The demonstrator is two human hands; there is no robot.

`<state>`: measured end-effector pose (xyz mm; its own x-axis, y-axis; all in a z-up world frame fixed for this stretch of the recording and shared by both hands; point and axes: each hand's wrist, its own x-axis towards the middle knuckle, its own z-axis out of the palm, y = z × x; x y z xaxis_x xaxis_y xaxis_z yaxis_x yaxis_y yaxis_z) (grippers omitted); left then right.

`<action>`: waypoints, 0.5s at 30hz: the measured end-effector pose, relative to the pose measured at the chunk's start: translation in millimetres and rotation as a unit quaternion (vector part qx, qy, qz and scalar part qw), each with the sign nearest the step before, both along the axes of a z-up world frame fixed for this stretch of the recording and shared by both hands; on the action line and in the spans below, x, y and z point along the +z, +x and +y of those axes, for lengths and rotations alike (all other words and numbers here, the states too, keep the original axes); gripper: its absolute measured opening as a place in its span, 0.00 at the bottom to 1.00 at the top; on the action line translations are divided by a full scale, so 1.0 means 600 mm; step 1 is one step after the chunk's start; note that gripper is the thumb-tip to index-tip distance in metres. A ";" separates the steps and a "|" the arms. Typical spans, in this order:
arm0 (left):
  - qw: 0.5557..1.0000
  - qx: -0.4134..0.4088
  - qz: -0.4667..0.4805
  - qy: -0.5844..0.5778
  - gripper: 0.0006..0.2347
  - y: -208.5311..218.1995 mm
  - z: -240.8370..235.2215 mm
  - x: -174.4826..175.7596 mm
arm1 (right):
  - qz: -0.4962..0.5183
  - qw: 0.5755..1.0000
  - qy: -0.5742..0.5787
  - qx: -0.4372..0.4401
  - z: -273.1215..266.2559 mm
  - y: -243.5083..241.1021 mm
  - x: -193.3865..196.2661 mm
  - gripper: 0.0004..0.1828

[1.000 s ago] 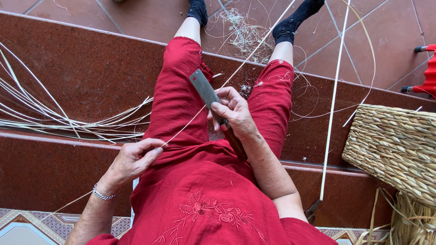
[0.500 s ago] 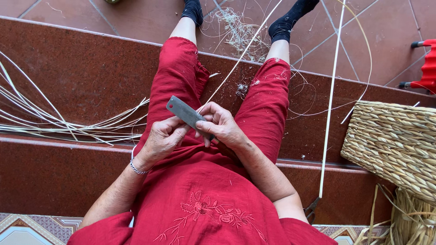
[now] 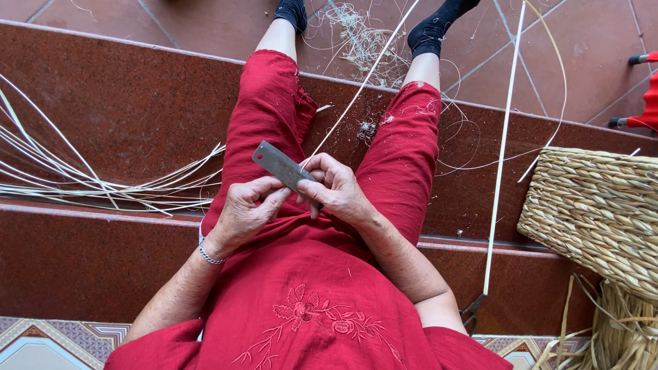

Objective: The person sits cross-legged on a tiled floor and uses a knife to shave thin strips from bamboo rods. They hold each rod with one hand and draw the knife along its length to remove fine shavings, repeating the process on multiple rods.

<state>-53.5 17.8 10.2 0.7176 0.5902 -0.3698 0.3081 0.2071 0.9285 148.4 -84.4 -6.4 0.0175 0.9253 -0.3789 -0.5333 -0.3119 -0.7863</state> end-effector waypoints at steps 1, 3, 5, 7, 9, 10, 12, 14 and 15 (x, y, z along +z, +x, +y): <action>1.000 -0.003 -0.003 0.020 0.07 0.002 -0.001 0.001 | -0.003 1.000 -0.004 -0.003 -0.001 0.004 0.000 0.13; 1.000 -0.007 0.001 0.028 0.08 0.003 -0.003 0.006 | 0.001 1.000 -0.008 -0.017 0.001 0.013 -0.001 0.13; 1.000 -0.008 -0.005 0.029 0.08 -0.002 -0.004 0.011 | 0.016 0.999 -0.011 -0.041 0.002 0.021 -0.002 0.13; 0.999 -0.010 -0.024 0.027 0.09 -0.003 -0.001 0.014 | 0.022 0.999 -0.004 -0.044 0.002 0.027 -0.002 0.13; 0.999 -0.011 -0.008 0.032 0.08 -0.009 -0.001 0.017 | 0.013 0.998 -0.003 -0.054 0.002 0.033 -0.002 0.12; 0.999 -0.011 0.000 0.036 0.08 -0.012 0.000 0.018 | 0.002 0.998 -0.005 -0.061 0.003 0.037 -0.002 0.12; 0.998 -0.014 0.004 0.061 0.08 -0.021 -0.001 0.020 | -0.017 0.997 -0.008 -0.074 0.006 0.045 -0.002 0.11; 0.998 -0.014 0.008 0.053 0.08 -0.032 -0.004 0.020 | -0.034 0.996 -0.010 -0.086 0.008 0.055 -0.003 0.11; 0.999 -0.011 0.011 0.031 0.08 -0.037 -0.006 0.020 | -0.028 0.995 -0.013 -0.093 0.007 0.058 -0.004 0.11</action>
<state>-75.5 13.9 22.3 0.7234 0.5964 -0.3478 0.3318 0.1415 0.9327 183.0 -80.0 -8.5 0.2092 0.8941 -0.3960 -0.5397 -0.2321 -0.8092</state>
